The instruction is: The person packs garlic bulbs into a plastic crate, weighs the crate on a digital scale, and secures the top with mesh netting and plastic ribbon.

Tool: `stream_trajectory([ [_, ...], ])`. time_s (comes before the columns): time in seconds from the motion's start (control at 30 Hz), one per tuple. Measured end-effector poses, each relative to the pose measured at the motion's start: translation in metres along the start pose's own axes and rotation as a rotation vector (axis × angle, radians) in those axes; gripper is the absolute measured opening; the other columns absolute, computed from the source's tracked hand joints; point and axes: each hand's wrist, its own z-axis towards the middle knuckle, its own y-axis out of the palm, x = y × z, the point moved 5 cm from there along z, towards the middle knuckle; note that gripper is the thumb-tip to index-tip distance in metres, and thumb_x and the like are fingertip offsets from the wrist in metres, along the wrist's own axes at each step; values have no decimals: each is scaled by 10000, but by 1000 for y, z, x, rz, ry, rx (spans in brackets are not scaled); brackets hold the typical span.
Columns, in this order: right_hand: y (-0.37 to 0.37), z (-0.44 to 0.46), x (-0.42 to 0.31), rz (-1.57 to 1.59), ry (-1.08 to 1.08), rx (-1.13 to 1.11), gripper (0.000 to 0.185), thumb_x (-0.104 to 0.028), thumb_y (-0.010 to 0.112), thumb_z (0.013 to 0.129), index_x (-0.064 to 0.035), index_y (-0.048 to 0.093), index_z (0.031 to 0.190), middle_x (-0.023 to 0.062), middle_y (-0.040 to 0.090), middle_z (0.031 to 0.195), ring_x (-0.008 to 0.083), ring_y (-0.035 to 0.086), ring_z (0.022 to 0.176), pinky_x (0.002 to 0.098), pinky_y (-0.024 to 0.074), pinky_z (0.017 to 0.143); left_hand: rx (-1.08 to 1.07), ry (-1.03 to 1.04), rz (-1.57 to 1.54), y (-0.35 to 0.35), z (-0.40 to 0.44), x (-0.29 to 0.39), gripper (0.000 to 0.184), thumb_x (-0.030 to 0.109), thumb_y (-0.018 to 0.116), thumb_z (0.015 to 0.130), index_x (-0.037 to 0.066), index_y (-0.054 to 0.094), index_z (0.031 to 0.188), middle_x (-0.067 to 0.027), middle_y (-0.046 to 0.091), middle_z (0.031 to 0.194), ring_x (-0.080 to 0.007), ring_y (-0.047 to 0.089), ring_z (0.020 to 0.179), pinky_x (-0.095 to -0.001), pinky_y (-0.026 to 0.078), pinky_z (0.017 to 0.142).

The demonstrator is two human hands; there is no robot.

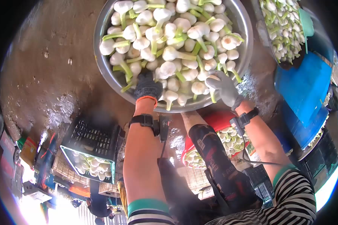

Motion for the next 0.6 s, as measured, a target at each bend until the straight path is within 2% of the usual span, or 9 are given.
stream_trajectory([
  [0.07,2,-2,-15,-234,-101,36,495,-363,633,801,28,550,1095,93,572,1011,179,536,936,315,439,797,-18,71,-18,6,10,-3,710,400,544,788,52,318,1365,-241,339,1354,-383,309,1281,-470,329,1025],
  [0.1,4,-2,-15,-460,-353,-35,531,-368,663,774,36,540,1096,106,574,1009,170,536,938,316,440,795,-89,67,-3,-3,6,3,710,404,544,789,50,322,1363,-242,327,1366,-383,282,1298,-471,312,1038],
  [0.2,2,-4,-12,-111,59,-73,478,-236,687,773,3,502,1142,112,566,1043,172,541,971,287,443,828,121,176,-295,42,36,-22,621,296,561,777,54,375,1317,-237,353,1353,-368,313,1280,-444,298,1046],
  [0.23,-7,-4,-14,-424,-132,-45,454,-223,678,778,-5,506,1138,98,570,1045,175,544,966,296,441,840,151,274,-519,49,47,-32,636,281,584,764,45,372,1314,-237,359,1349,-366,334,1268,-427,297,1047],
  [0.3,-24,-4,-12,-427,-231,-18,509,-294,692,743,2,530,1124,125,567,1036,198,549,938,325,442,831,140,353,-322,48,65,-31,682,298,634,739,23,374,1307,-220,411,1322,-347,406,1221,-394,339,1012],
  [0.33,-33,0,-12,-393,-256,-41,503,-291,686,746,-2,531,1128,123,568,1036,200,544,948,324,431,850,-87,189,-692,40,60,-30,695,319,655,729,14,390,1295,-203,488,1259,-336,468,1164,-386,384,963],
  [0.43,-54,6,-5,-141,-118,6,308,-192,635,781,-10,605,1028,132,584,1046,230,567,955,309,423,874,-45,222,-399,19,44,-18,581,319,682,716,57,519,1208,-203,535,1198,-349,513,1094,-379,411,928],
  [0.53,-75,-2,-31,-703,-713,158,268,-204,604,814,-18,624,1006,87,616,944,169,573,933,313,464,804,125,255,-302,7,20,-8,559,352,706,667,108,572,1151,-203,566,1124,-367,522,1063,-414,423,912],
  [0.6,-93,12,-35,-409,-328,229,237,-187,586,821,-39,631,1000,68,626,936,189,586,906,326,471,796,173,117,-250,-1,1,-2,544,349,710,657,112,579,1128,-190,565,1118,-355,534,1040,-425,437,885],
])
